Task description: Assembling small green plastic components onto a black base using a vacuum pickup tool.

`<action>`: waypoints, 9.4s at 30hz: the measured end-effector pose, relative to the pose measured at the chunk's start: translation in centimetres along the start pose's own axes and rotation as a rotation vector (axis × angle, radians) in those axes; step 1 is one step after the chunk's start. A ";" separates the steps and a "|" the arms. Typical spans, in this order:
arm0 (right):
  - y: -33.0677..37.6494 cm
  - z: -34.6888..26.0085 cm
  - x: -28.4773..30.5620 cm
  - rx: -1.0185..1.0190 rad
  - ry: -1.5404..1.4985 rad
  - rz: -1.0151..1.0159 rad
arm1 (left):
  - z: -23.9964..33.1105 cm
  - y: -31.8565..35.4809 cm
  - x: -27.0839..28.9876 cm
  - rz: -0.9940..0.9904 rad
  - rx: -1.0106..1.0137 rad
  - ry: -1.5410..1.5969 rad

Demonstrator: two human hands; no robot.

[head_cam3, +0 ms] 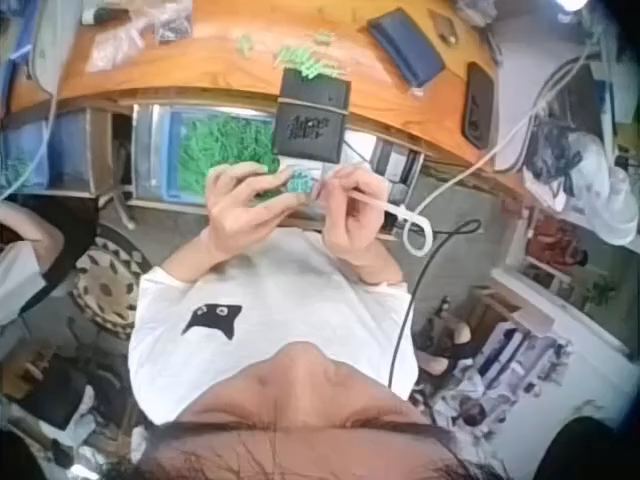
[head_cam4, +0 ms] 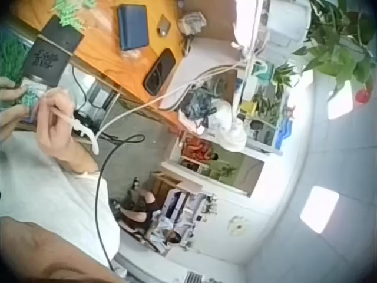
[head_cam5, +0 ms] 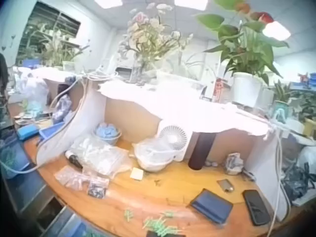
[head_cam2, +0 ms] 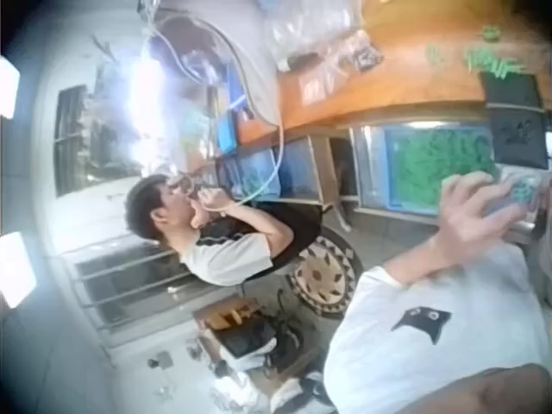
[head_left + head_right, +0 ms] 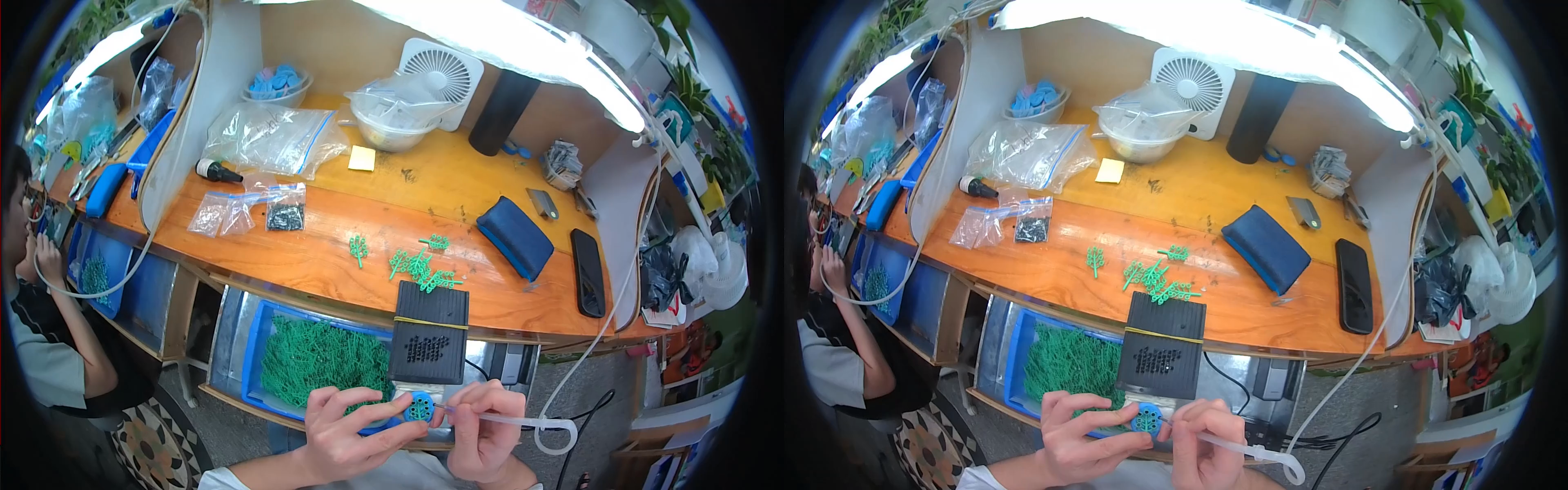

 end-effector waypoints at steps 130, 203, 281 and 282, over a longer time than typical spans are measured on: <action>-6.2 -0.4 0.7 0.012 0.285 -0.114 | -0.9 -0.6 -0.7 0.023 -0.020 0.145; -4.4 -1.2 1.9 0.018 0.136 -0.453 | -1.2 -0.8 -0.9 0.059 -0.002 0.205; -5.1 -3.5 -0.2 0.131 0.360 -0.470 | -1.3 -0.3 -0.7 0.043 -0.011 0.210; -5.1 -3.7 0.0 0.060 0.352 -0.477 | -1.3 -0.3 -0.8 0.043 -0.011 0.210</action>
Point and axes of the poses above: each hand's wrist, its own y-axis away from the middle knuckle, its own x-axis out of the back of the hand, z = x × y, the point moved 1 cm from there along -y, towards the middle knuckle, and after that the axes turned 14 degrees about -x, right-handed, at the moved point
